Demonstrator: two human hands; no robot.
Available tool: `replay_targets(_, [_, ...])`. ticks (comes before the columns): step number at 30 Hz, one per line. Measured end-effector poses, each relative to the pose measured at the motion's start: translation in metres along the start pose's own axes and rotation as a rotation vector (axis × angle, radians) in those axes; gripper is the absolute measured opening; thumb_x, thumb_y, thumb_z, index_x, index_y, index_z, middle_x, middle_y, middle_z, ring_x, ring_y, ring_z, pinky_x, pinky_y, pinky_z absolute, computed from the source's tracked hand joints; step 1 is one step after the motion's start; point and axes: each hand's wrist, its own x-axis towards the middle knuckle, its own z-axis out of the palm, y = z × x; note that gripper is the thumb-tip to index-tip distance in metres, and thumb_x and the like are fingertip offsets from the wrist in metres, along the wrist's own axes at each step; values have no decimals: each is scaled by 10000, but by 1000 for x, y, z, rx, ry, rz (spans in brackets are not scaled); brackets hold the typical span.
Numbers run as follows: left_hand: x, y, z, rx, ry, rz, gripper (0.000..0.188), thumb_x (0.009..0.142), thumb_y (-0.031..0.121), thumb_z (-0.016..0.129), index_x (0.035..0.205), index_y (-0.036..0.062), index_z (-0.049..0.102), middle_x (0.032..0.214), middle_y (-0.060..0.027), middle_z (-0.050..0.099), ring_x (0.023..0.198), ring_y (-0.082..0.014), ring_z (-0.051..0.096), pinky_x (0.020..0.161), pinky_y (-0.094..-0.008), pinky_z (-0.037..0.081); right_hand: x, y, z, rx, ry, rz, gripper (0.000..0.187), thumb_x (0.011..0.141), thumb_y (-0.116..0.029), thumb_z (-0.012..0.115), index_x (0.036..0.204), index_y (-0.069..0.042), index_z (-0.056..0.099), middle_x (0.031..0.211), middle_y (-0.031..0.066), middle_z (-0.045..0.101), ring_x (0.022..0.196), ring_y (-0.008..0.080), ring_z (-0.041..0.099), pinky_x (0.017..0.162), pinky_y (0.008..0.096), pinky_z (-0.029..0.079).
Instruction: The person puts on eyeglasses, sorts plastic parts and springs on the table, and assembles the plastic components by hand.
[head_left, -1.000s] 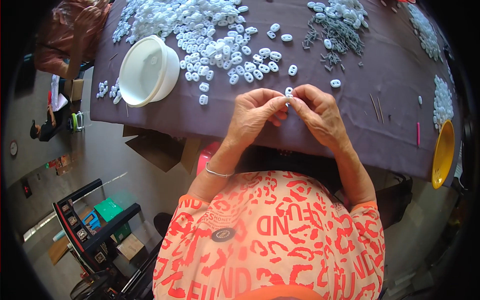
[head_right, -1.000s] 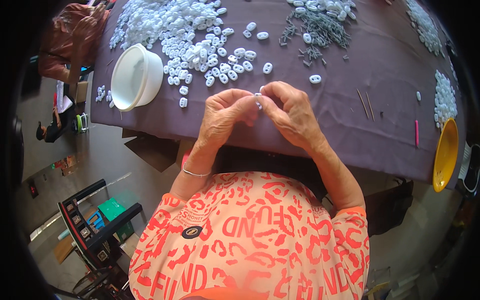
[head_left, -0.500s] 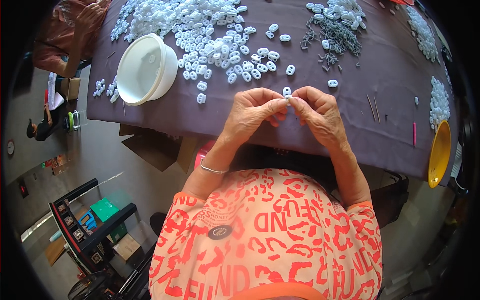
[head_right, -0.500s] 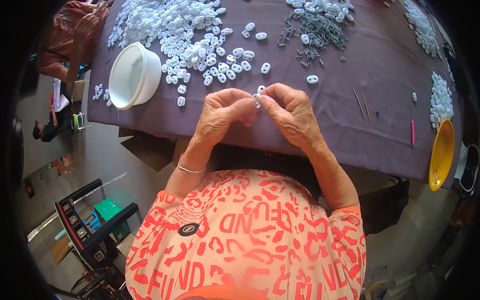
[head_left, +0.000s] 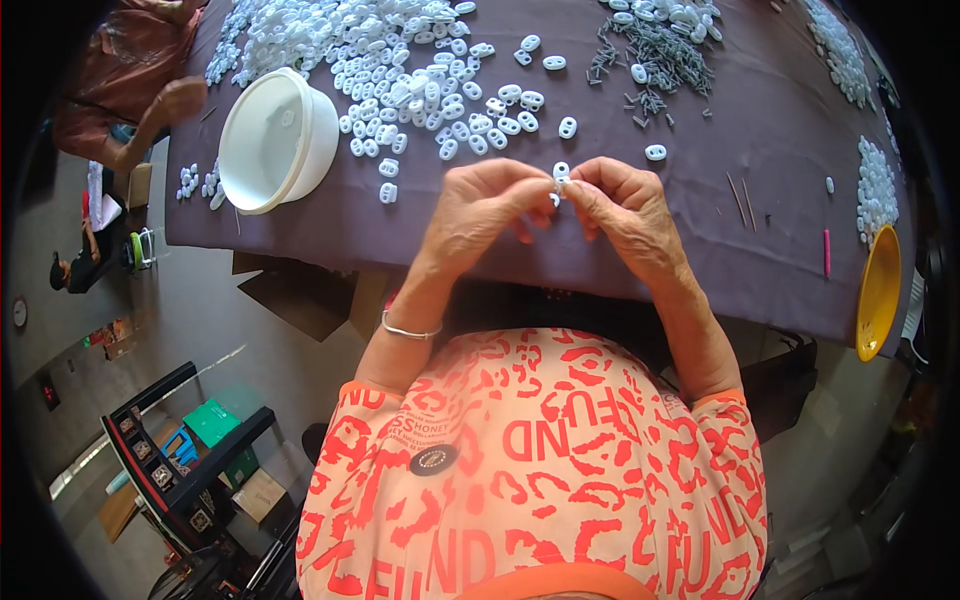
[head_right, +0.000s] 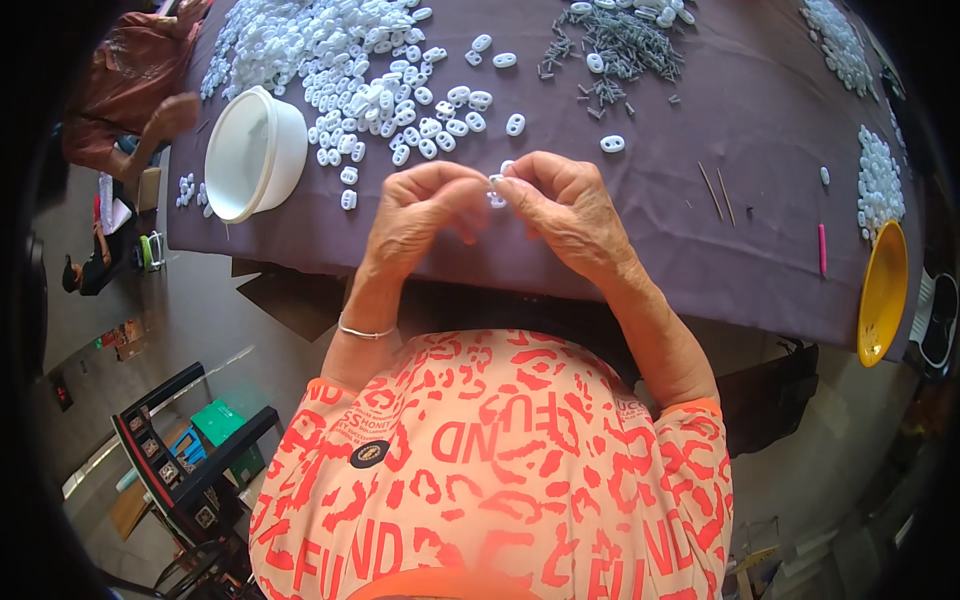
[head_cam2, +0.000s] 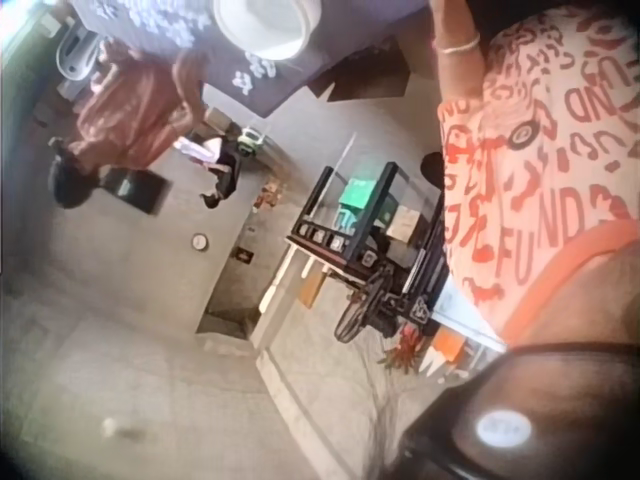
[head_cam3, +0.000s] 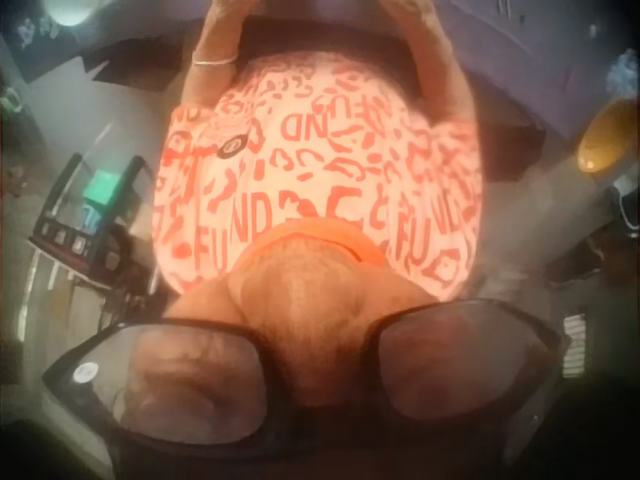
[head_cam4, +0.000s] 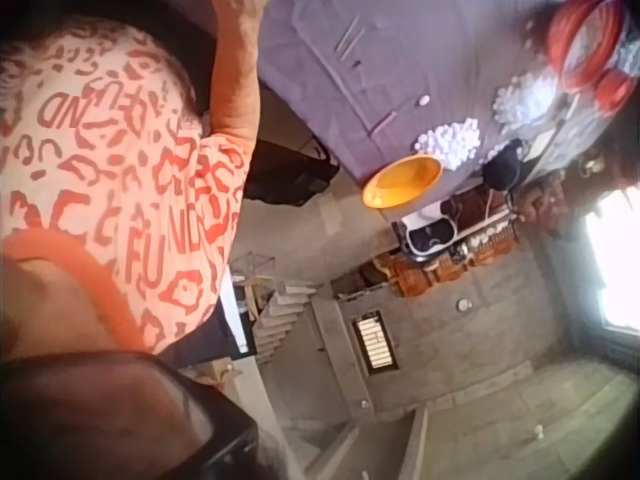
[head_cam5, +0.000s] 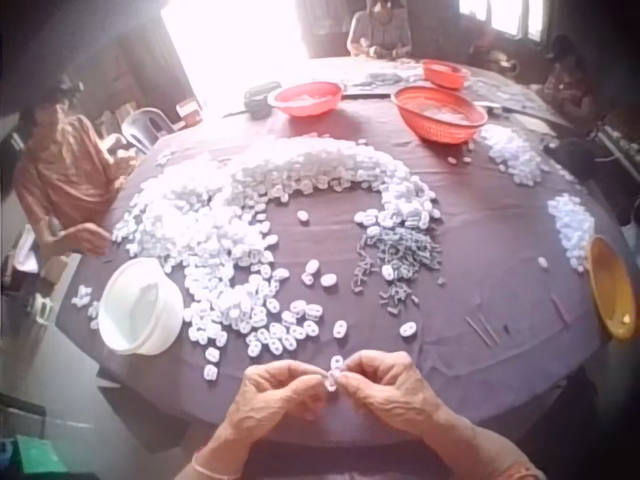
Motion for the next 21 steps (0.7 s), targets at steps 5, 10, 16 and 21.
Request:
replay_targets(5, [-4, 2, -21, 321, 320, 262, 184, 795, 188, 682, 905, 41, 661, 791, -28, 634, 598, -73, 547, 499, -202, 428, 0, -1, -14, -33, 148, -63, 166, 875, -164, 587, 874, 0, 603, 634, -22, 527, 535, 38, 465, 481, 179, 378])
replay_targets(10, [-3, -14, -3, 1126, 343, 545, 185, 658, 213, 755, 771, 107, 654, 764, -37, 580, 755, -214, 513, 683, -329, 424, -4, 5, -19, -61, 174, -32, 164, 875, -165, 587, 864, -2, 599, 634, -24, 524, 526, 37, 458, 477, 176, 369])
replay_targets(16, [3, -29, 12, 1147, 345, 635, 156, 651, 116, 736, 749, 86, 618, 800, -30, 590, 790, -207, 520, 704, -326, 422, -6, 11, -16, -43, 143, -33, 155, 876, -154, 585, 871, 1, 594, 636, -32, 515, 527, 34, 445, 479, 174, 361])
replay_targets(21, [-8, -21, 17, 815, 274, 505, 102, 708, 59, 686, 759, 45, 599, 742, -94, 611, 657, -238, 590, 595, -326, 467, -12, 6, -11, -35, 115, -89, 133, 878, -124, 576, 891, 8, 585, 677, -23, 519, 573, 36, 452, 508, 174, 367])
